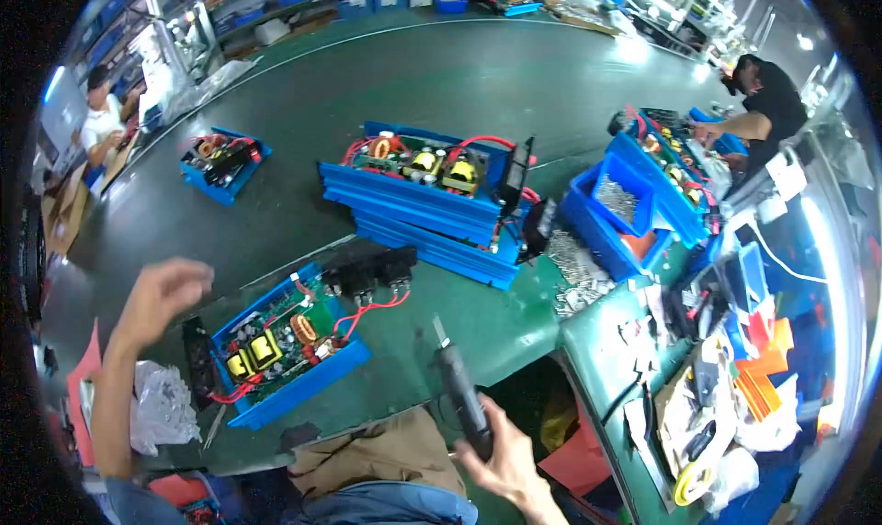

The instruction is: Assembling internal components of power inverters and securing them using an electric screwdriver.

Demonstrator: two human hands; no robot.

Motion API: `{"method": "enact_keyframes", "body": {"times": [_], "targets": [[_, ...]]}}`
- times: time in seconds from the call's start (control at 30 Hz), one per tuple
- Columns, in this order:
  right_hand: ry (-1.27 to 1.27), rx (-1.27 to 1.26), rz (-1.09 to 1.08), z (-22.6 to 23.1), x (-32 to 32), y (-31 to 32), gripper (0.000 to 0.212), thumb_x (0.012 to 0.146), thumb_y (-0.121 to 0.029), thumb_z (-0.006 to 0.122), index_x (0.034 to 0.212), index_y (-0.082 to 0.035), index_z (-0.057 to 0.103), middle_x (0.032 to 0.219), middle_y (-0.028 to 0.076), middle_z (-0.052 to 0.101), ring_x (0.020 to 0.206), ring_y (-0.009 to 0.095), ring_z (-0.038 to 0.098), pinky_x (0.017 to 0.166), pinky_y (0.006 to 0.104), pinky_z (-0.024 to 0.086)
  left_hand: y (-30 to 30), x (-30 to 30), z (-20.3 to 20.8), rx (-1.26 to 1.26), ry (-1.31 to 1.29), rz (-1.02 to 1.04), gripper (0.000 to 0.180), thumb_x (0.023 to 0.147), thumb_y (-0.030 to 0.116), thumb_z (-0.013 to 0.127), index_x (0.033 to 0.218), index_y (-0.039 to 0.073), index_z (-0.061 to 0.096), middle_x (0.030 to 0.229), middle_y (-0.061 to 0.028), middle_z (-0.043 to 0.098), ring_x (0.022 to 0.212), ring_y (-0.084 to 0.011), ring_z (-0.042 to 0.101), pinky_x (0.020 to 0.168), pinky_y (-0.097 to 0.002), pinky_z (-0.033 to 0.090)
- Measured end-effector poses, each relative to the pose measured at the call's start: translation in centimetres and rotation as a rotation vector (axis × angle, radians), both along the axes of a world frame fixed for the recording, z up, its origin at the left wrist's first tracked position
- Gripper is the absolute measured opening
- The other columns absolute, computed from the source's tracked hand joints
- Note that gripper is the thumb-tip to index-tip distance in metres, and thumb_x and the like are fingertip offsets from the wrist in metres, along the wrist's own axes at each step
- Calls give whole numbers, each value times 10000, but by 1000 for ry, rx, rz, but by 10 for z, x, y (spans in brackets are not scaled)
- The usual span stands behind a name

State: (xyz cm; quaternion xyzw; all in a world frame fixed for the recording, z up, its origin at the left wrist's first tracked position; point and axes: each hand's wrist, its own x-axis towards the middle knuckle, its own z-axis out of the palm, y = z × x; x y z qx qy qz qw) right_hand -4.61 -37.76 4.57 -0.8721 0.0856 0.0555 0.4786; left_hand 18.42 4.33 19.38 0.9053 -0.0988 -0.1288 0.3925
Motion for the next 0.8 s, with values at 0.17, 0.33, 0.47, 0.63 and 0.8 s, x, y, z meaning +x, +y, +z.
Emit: {"method": "enact_keyframes", "body": {"times": [0.17, 0.33, 0.47, 0.63, 0.8], "targets": [[-117, -241, -106, 19, 55, -10, 651, 775, -94, 751, 1379, 14, 535, 1222, 256, 645, 1132, 400, 643, 976, 421, 511, 71, 106, -29, -31, 15, 165, 411, 1002, 290, 628, 1283, -11, 636, 1169, -110, 702, 1038, -196, 683, 900, -346, 557], [-274, -463, -66, 5, 106, -11, 641, 710, -68, 748, 1326, -1, 583, 1065, 204, 613, 1005, 370, 622, 880, 438, 505, 94, 179, -69, -36, 86, 445, 527, 1012, 364, 606, 1329, -58, 588, 1228, -225, 676, 1080, -289, 699, 860, -371, 597], [-263, -447, -8, 5, 133, 3, 506, 875, -237, 764, 1311, -27, 614, 1132, 258, 576, 1024, 449, 585, 880, 511, 491, 145, 231, -118, -106, 97, 793, 710, 1022, 523, 491, 1369, -95, 514, 1251, -328, 625, 1067, -396, 692, 801, -464, 633], [-223, -389, -41, 2, 131, -6, 474, 872, -197, 811, 1237, 47, 632, 1080, 206, 605, 925, 337, 617, 788, 429, 525, 147, 311, -165, -419, 137, 902, 724, 1011, 548, 438, 1427, -44, 452, 1288, -332, 590, 1014, -444, 695, 802, -500, 640], [-205, -416, 22, 3, 137, -14, 504, 847, -203, 821, 1243, 48, 637, 1026, 167, 610, 877, 283, 601, 750, 404, 511, 206, 323, -191, -285, 115, 725, 619, 1022, 414, 457, 1363, -102, 474, 1246, -319, 600, 971, -445, 700, 734, -510, 657]]}}
